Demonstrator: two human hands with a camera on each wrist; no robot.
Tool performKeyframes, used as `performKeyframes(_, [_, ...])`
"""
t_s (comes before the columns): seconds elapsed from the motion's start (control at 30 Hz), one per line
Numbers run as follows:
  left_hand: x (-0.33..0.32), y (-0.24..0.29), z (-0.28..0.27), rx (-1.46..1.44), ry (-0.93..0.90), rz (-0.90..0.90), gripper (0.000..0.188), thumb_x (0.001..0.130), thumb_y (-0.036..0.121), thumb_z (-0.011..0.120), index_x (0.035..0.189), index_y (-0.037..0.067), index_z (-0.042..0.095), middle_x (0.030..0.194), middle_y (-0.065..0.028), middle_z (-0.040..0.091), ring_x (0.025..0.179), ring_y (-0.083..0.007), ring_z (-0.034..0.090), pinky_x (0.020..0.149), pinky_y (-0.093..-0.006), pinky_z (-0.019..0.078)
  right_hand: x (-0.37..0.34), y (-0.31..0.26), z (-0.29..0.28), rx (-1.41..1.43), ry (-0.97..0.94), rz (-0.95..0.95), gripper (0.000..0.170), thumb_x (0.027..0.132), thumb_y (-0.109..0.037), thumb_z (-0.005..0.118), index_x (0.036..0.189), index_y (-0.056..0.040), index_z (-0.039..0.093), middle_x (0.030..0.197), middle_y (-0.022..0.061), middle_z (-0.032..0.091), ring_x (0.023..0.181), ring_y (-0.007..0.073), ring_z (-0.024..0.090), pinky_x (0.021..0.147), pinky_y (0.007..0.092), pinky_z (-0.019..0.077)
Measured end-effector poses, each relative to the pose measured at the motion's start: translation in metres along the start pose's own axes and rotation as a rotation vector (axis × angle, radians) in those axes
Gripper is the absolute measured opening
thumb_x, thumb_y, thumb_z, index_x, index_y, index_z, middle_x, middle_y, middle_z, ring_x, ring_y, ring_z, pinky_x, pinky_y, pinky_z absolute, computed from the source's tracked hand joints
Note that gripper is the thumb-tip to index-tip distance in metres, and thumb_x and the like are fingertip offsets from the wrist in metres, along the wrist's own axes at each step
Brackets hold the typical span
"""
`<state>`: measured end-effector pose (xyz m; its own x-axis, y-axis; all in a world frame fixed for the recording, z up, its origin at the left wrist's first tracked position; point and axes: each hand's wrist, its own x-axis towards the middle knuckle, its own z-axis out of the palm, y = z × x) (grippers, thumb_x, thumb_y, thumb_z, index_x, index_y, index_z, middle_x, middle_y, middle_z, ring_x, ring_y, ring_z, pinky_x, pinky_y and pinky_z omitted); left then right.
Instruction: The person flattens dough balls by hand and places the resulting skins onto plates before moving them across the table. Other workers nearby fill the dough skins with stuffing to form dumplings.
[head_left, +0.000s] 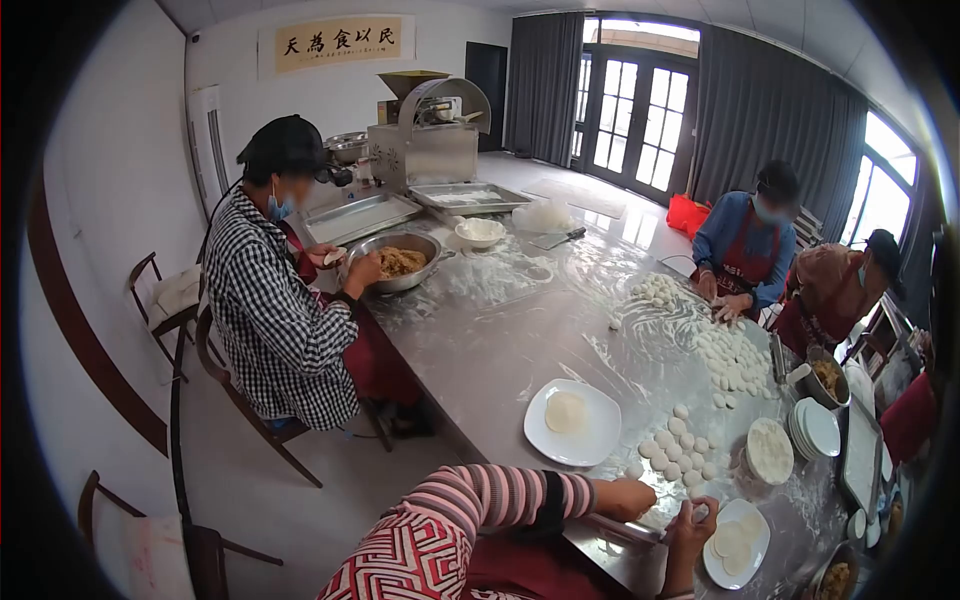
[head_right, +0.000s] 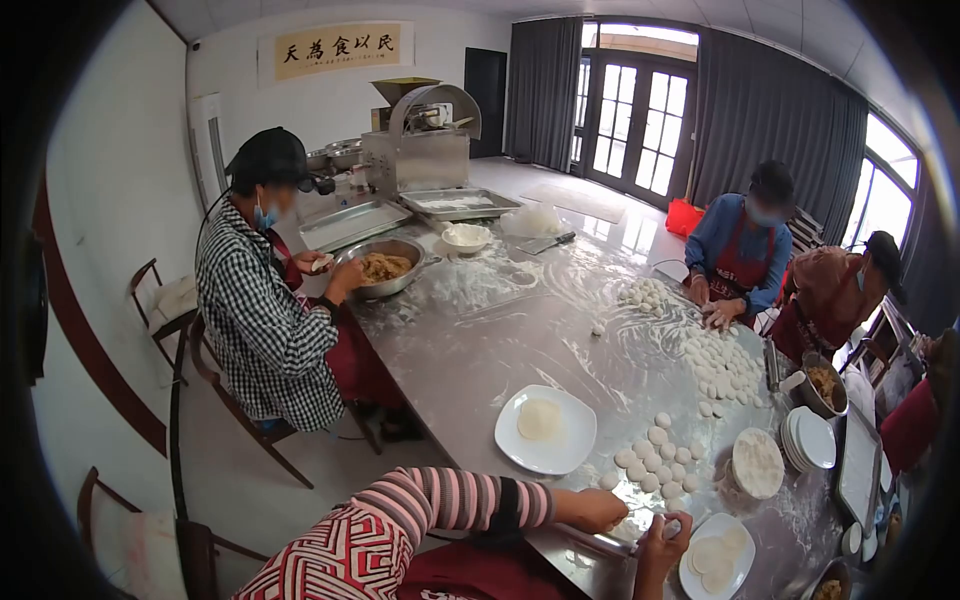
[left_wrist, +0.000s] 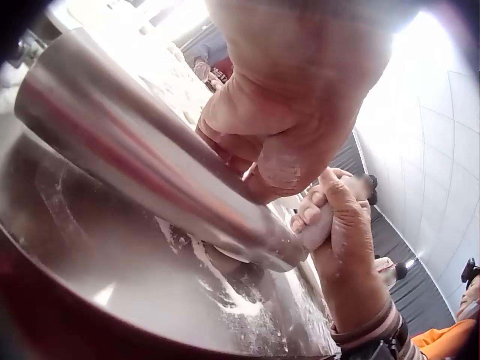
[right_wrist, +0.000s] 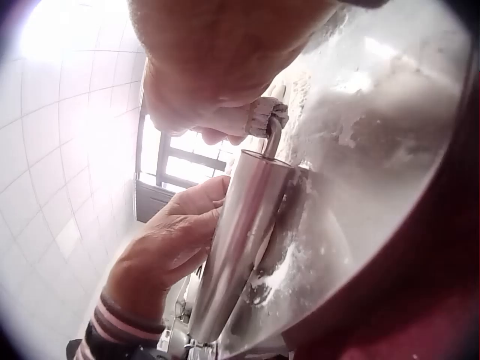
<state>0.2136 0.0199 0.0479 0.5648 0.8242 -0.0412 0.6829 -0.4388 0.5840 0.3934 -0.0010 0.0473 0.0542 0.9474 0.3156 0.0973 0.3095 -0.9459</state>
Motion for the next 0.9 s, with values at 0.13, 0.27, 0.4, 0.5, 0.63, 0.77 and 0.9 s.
performKeyframes(0.13, [-0.004,-0.007,-0.003,-0.135,-0.121,0.098,0.008,0.069,0.007,0.059,0.076,0.004,0.057,0.074,-0.0149,0.061,0.069,-0.0293,0.059,0.061,-0.0398,0.0434,-0.022,0.003,-0.013,-0.101,0.023,-0.048,0.017,0.082,0.002,0.055,0.093,-0.0045,0.044,0.072,0.0045,0.046,0.043,0.0105,0.046,0.037,0.0236,0.0398])
performKeyframes(0.27, [-0.015,-0.01,0.004,-0.265,-0.012,-0.003,0.005,0.063,0.004,0.059,0.067,0.003,0.057,0.069,-0.0174,0.061,0.067,-0.0316,0.06,0.06,-0.0404,0.0452,-0.042,0.001,-0.014,0.025,0.087,0.064,0.019,0.083,0.001,0.056,0.095,-0.0051,0.043,0.073,0.0053,0.048,0.043,0.0108,0.047,0.037,0.0236,0.0398])
performKeyframes(0.4, [-0.003,-0.002,0.003,-0.084,0.002,0.061,0.013,0.074,0.015,0.058,0.077,0.003,0.055,0.072,-0.0162,0.059,0.068,-0.0338,0.057,0.061,-0.0431,0.0427,-0.004,-0.006,0.001,0.035,0.047,0.05,0.014,0.081,0.002,0.056,0.087,-0.0049,0.045,0.067,0.0042,0.047,0.044,0.0087,0.046,0.037,0.0227,0.0366])
performKeyframes(0.5, [-0.004,0.002,-0.006,-0.124,-0.065,0.081,0.012,0.072,0.013,0.059,0.077,0.003,0.056,0.073,-0.0157,0.06,0.068,-0.0328,0.059,0.061,-0.0422,0.0439,-0.007,0.001,-0.002,0.015,0.006,0.062,0.015,0.08,0.002,0.056,0.089,-0.0044,0.045,0.068,0.0049,0.047,0.044,0.0093,0.045,0.037,0.0235,0.0349])
performKeyframes(0.63, [-0.011,-0.014,0.002,-0.271,-0.002,0.112,0.011,0.07,0.011,0.06,0.076,0.003,0.056,0.071,-0.0146,0.059,0.067,-0.032,0.058,0.061,-0.0416,0.0438,-0.046,0.002,-0.016,-0.07,0.094,-0.049,0.019,0.08,0.002,0.057,0.094,-0.0036,0.045,0.071,0.0048,0.047,0.043,0.0109,0.047,0.037,0.0237,0.0392])
performKeyframes(0.77, [-0.014,-0.004,-0.006,-0.268,-0.104,0.037,0.007,0.067,0.007,0.059,0.074,0.005,0.058,0.075,-0.0143,0.062,0.072,-0.0303,0.06,0.062,-0.0401,0.0451,-0.031,-0.005,-0.008,0.039,0.059,0.039,0.017,0.082,0.0,0.058,0.093,-0.004,0.046,0.067,0.0037,0.047,0.044,0.0099,0.048,0.037,0.0235,0.0388])
performKeyframes(0.9, [-0.002,0.004,-0.009,-0.066,-0.008,0.04,0.012,0.073,0.017,0.06,0.078,0.006,0.059,0.075,-0.0141,0.062,0.071,-0.0313,0.06,0.063,-0.0413,0.0447,0.001,-0.015,0.007,-0.057,0.044,0.036,0.014,0.081,-0.001,0.057,0.086,-0.0044,0.045,0.064,0.0031,0.046,0.043,0.0098,0.046,0.037,0.0232,0.0384])
